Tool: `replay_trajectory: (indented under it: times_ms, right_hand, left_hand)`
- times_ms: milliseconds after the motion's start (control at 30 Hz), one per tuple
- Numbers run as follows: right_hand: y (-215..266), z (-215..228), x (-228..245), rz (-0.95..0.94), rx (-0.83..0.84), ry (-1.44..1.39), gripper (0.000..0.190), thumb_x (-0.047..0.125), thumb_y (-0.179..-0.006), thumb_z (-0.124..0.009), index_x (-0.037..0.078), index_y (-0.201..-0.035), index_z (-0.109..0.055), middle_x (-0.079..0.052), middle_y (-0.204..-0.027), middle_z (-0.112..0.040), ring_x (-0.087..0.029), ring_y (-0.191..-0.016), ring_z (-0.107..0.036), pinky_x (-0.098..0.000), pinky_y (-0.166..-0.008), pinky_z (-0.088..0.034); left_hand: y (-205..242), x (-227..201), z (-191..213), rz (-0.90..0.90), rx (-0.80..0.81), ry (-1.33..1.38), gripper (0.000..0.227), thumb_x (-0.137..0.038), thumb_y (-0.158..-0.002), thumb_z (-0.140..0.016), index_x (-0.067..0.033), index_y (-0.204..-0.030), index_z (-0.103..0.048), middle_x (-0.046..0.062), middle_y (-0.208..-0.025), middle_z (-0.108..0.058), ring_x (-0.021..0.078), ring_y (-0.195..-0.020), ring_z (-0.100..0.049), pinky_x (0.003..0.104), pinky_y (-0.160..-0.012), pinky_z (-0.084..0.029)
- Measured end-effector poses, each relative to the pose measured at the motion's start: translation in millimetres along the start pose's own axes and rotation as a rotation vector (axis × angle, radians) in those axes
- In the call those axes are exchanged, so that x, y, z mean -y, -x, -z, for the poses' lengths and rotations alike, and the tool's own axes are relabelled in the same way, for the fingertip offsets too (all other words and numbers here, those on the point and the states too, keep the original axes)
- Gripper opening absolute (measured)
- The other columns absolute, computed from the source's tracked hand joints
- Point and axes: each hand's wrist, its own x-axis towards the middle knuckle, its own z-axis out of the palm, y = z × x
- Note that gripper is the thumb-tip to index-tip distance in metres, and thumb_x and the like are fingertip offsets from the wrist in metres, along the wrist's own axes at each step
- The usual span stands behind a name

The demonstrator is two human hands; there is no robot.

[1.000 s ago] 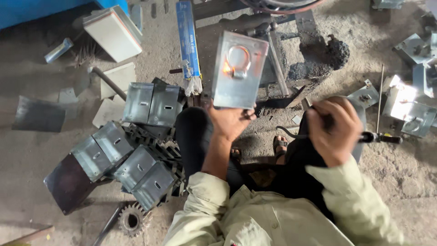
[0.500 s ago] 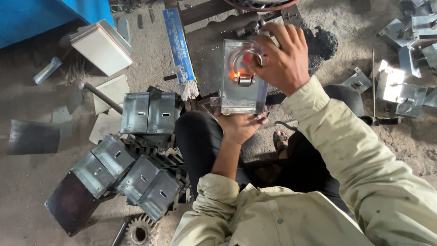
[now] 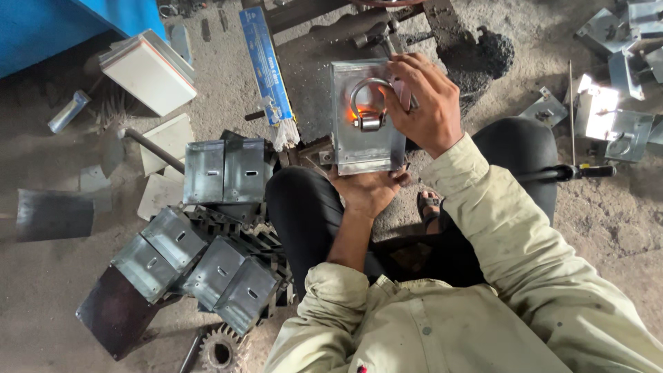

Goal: The person sits on the floor and welds metal handles onto small rectangular metal boxes. They pick up a box, place a handle on it, and use a welding torch to secure it, repeating this process for several boxes.

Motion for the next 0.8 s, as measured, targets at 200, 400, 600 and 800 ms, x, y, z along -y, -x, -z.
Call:
replay_trajectory:
  times_ms: [200, 400, 600, 800]
  right_hand:
    - [-3, 10, 3, 0.011, 0.024, -0.029, 0.027, 0.002, -0.09, -0.085, 0.003, -0.111, -0.069, -0.014, -0.129, -0.07, -0.033, -0.118, -0.07, -0.0412, -0.096, -0.058]
    - [-3, 12, -3, 0.025, 0.039, -0.039, 0.023, 0.001, -0.09, -0.085, 0.003, -0.105, -0.067, -0.011, -0.128, -0.071, -0.031, -0.119, -0.07, -0.0403, -0.098, -0.059]
    - [3, -1, -15, 0.045, 0.08, 0.007, 0.027, 0.01, -0.091, -0.087, 0.003, -0.114, -0.076, -0.012, -0.133, -0.07, -0.03, -0.132, -0.064, -0.046, -0.11, -0.054]
    - [51, -10, 17, 0.034, 0.219, -0.014, 0.021, 0.018, -0.078, -0.088, 0.012, -0.096, -0.079, -0.012, -0.128, -0.058, -0.035, -0.135, -0.043, -0.0549, -0.118, -0.034]
  left_hand:
    - [4, 3, -2, 0.026, 0.122, -0.07, 0.098, -0.086, -0.074, -0.04, -0.0096, -0.134, -0.057, 0.014, -0.11, -0.06, 0.0254, -0.084, -0.045, 0.04, -0.077, -0.034]
    - [5, 2, -8, 0.041, 0.124, 0.015, 0.093, -0.082, -0.077, -0.037, -0.0093, -0.132, -0.059, 0.014, -0.109, -0.062, 0.0269, -0.083, -0.046, 0.04, -0.075, -0.034]
    - [2, 1, -16, 0.018, 0.044, -0.071, 0.096, -0.084, -0.083, -0.034, -0.006, -0.133, -0.058, 0.016, -0.105, -0.06, 0.0253, -0.083, -0.047, 0.041, -0.077, -0.038]
    - [-2, -4, -19, -0.072, 0.126, -0.036, 0.094, -0.082, -0.084, -0.038, -0.0106, -0.142, -0.054, 0.014, -0.127, -0.065, 0.0288, -0.114, -0.061, 0.046, -0.091, -0.051]
